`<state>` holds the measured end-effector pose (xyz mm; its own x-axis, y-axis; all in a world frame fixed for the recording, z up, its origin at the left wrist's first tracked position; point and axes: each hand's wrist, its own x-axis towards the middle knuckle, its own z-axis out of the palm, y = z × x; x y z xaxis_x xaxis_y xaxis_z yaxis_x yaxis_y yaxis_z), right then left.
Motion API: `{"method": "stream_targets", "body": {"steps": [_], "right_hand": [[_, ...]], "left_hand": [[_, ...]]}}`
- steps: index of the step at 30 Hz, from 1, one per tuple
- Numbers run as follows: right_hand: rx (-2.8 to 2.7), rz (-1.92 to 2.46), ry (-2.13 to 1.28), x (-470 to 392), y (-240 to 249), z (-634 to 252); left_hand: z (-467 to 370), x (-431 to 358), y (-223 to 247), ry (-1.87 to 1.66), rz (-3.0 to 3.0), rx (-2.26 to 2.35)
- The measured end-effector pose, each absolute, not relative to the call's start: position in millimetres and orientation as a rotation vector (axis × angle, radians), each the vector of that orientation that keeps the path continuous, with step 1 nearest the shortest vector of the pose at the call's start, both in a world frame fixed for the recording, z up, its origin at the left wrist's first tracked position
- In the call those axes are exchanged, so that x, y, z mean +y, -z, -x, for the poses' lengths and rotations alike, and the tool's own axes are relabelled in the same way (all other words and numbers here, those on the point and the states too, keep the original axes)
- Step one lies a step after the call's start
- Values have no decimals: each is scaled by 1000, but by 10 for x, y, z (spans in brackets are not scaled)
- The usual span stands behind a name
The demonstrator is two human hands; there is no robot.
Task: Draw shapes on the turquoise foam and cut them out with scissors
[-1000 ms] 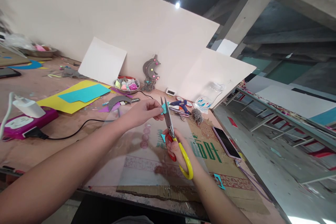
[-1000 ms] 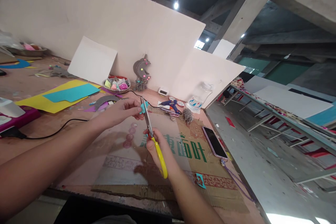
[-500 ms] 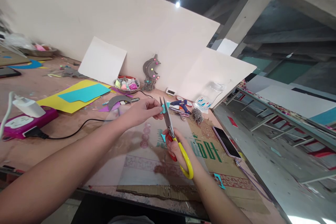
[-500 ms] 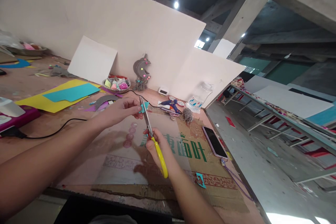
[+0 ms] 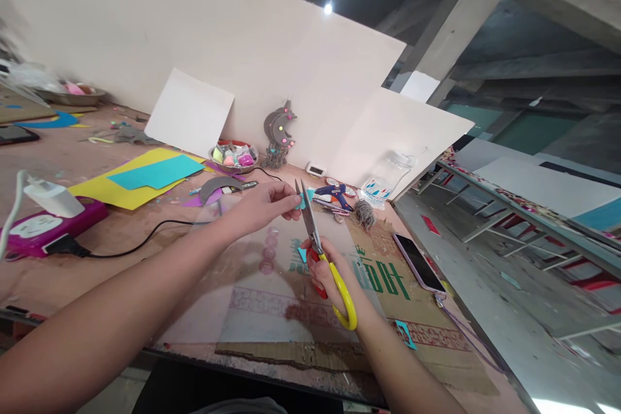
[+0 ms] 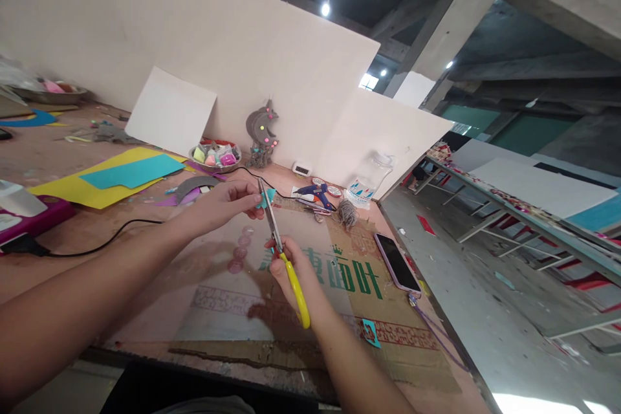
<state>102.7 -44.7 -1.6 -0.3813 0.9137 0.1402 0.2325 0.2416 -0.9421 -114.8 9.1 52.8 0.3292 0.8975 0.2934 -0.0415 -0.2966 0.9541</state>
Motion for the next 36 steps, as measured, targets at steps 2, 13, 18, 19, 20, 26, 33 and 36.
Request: {"method": "stream_targets", "body": {"steps": [2, 13, 18, 19, 20, 26, 33, 36], "right_hand": [[-1776, 1040, -1172, -447, 14, -1021], [-1747, 950, -1220, -485, -12, -1000], [-1744, 935, -1217, -496, -15, -993], [-1744, 938, -1217, -495, -16, -992], [-1743, 940, -1219, -492, -16, -993], [-1745, 936, -1234, -479, -15, -1001], [-1734, 918, -1276, -509, -59, -989], [-1724, 911, -1304, -530, -85, -973]], "left_hand": [[1143, 86, -529, -1164, -1574, 802], [1075, 72, -490, -1100, -1567, 765], [1052, 72, -468, -1106, -1550, 754], [1047, 70, -463, -1104, -1551, 748], [1041, 68, -458, -1101, -1557, 744], [1012, 47, -461, -1097, -1570, 753], [1041, 63, -459, -1108, -1577, 747], [1054, 75, -452, -1118, -1586, 755]]}}
